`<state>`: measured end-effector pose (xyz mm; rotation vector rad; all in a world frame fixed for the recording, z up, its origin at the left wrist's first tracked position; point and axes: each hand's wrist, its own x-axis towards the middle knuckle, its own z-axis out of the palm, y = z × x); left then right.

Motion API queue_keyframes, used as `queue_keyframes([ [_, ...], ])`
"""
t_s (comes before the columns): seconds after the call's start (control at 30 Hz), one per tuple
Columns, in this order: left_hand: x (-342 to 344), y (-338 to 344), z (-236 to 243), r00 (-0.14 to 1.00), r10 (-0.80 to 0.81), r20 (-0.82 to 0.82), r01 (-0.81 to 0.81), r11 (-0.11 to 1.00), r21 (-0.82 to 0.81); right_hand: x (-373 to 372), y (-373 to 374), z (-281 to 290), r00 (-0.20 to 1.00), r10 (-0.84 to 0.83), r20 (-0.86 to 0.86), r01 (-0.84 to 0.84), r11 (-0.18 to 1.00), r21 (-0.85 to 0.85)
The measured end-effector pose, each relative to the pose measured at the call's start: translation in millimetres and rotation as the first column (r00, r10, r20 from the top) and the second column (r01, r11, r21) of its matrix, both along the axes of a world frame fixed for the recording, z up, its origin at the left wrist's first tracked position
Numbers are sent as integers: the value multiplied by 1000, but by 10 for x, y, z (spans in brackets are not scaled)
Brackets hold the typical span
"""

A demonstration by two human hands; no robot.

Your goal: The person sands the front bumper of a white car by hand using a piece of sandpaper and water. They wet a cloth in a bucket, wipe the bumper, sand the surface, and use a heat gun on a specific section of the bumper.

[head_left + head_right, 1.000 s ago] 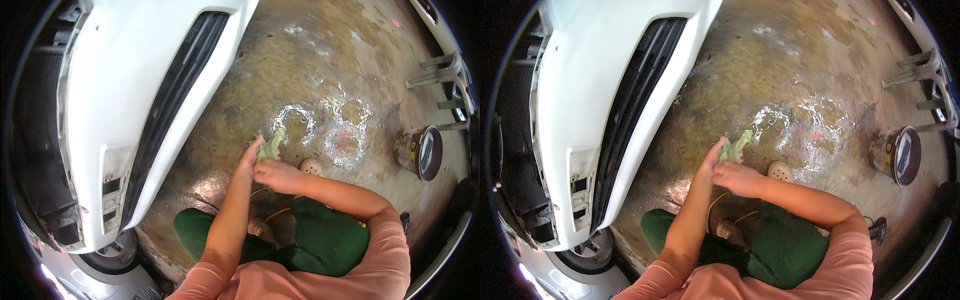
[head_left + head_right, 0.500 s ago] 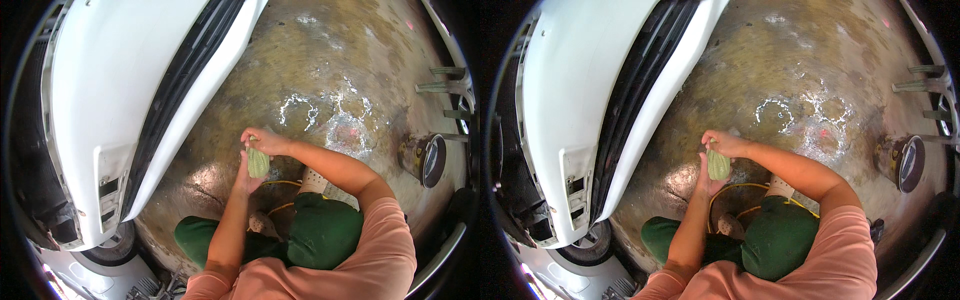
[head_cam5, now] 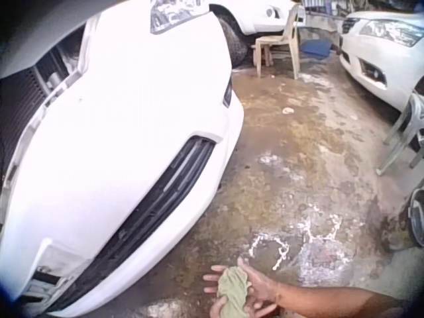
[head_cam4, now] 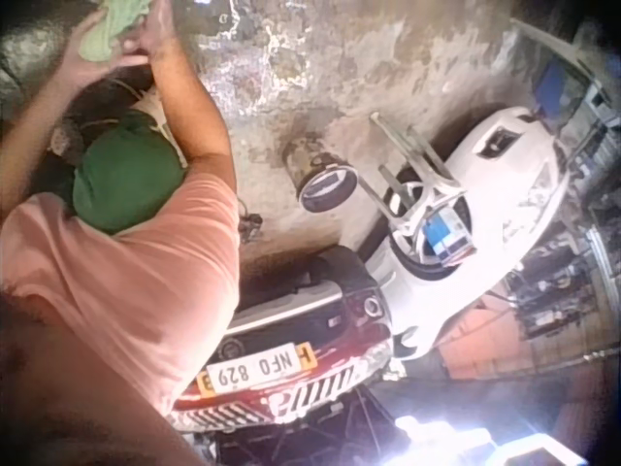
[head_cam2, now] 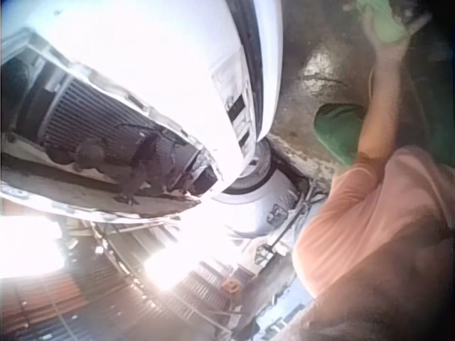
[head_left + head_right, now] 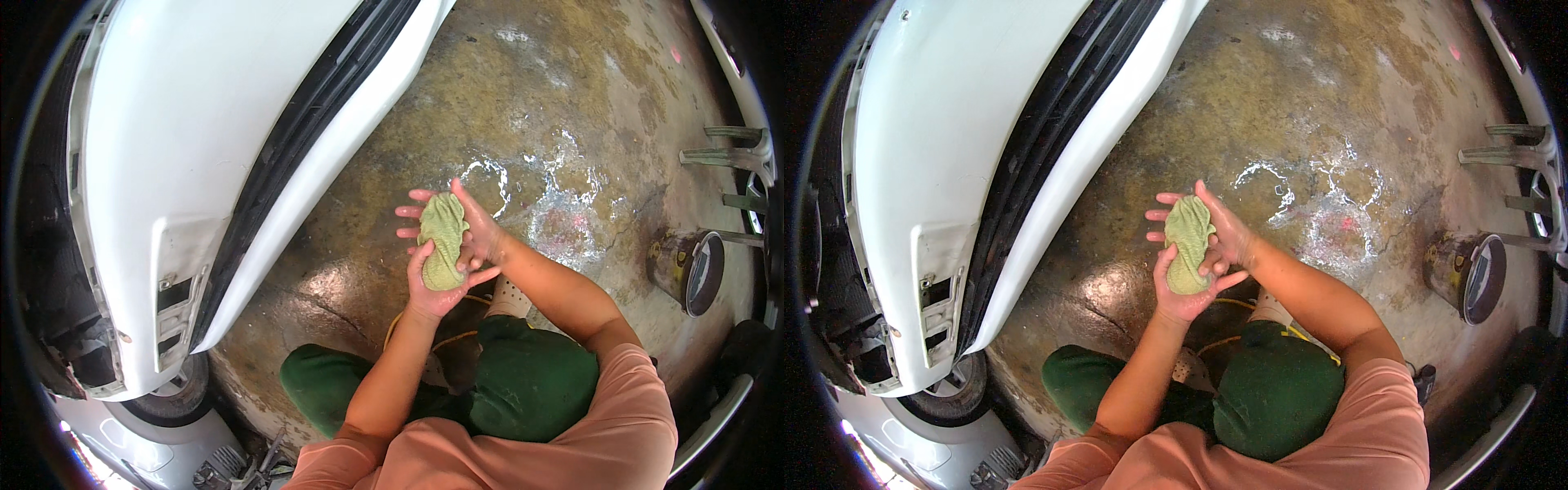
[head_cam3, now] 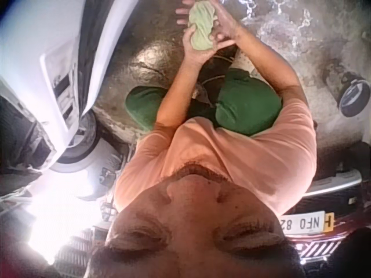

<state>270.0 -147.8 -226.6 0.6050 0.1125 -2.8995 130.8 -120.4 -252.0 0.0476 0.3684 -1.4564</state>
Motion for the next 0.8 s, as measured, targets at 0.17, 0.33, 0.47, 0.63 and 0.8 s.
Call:
queue_keyframes([
  [0.17,108,-193,-197,966,-200,-163,208,978,31,-276,-62,-149,895,160,-417,-130,987,99],
  [0.33,145,-292,-545,792,-359,495,531,804,-267,-177,-339,-344,501,380,-778,-170,924,343],
  [0.47,57,-337,-759,593,-325,737,767,506,-394,4,-380,-811,356,372,-857,-54,924,379],
  [0.63,-63,-204,-822,302,110,947,947,81,-311,236,-362,-1051,256,444,-859,79,876,476],
  [0.8,48,45,-945,266,351,898,962,-44,-268,460,-245,-1070,177,516,-838,272,793,545],
])
